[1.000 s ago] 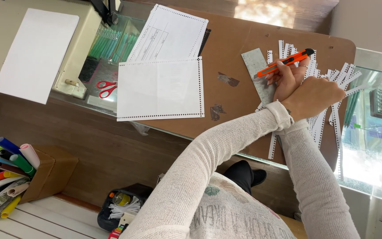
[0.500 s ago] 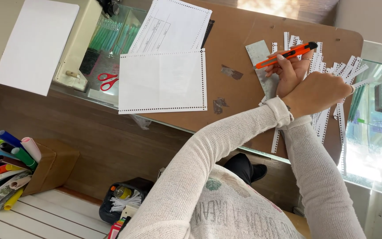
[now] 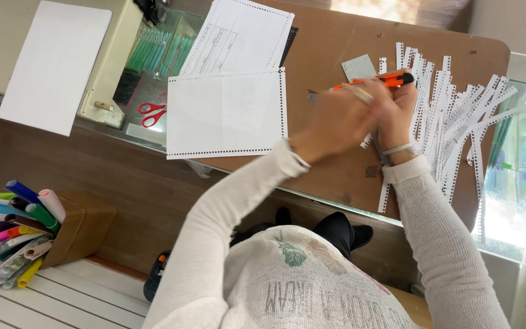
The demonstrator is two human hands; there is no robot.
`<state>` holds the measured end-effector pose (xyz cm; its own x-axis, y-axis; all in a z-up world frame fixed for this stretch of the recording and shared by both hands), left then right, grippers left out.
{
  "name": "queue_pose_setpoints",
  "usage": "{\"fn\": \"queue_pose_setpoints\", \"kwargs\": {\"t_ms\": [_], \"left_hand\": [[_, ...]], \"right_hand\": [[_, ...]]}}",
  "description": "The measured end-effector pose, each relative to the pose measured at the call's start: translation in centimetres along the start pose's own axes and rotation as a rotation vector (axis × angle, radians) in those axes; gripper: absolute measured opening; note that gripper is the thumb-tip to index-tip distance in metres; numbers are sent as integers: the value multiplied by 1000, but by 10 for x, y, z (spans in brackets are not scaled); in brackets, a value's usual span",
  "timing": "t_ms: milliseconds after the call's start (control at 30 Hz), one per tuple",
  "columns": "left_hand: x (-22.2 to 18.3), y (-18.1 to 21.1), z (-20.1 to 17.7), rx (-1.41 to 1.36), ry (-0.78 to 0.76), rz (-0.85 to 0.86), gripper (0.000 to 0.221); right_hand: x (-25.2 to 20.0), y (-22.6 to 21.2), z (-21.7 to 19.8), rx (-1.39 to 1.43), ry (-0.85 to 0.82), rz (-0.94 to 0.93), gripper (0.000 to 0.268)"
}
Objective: Cutting the perforated edges off paper using a ruler and a utility knife
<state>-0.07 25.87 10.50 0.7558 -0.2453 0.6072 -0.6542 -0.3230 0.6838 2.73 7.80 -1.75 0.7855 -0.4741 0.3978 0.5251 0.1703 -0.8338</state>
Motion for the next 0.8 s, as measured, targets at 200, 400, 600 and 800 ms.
{"fn": "queue_pose_setpoints", "kwargs": {"t_ms": [200, 400, 600, 800], "left_hand": [[0, -129, -108, -35, -226, -406, 27], [-31, -157, -109, 185, -316, -392, 26], [-17, -136, -97, 305, -395, -296, 21], [21, -131, -75, 481, -560, -140, 18]], "right_hand": [[-3, -46, 32, -24, -275, 74, 28], [-9, -63, 51, -3, -332, 138, 24], [2, -46, 30, -42, -291, 104, 24], [10, -36, 12, -50, -216, 86, 24]]}}
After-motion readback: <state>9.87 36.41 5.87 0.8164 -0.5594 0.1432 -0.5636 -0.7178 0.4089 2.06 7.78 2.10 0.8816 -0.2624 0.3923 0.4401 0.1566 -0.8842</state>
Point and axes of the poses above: each hand's wrist, its own x-axis towards the middle knuckle, its own z-axis out of the palm, y = z × x, the point moved 1 cm from there along x, towards the middle knuckle, and after that the axes turned 14 degrees about -z, right-handed, at the moved point
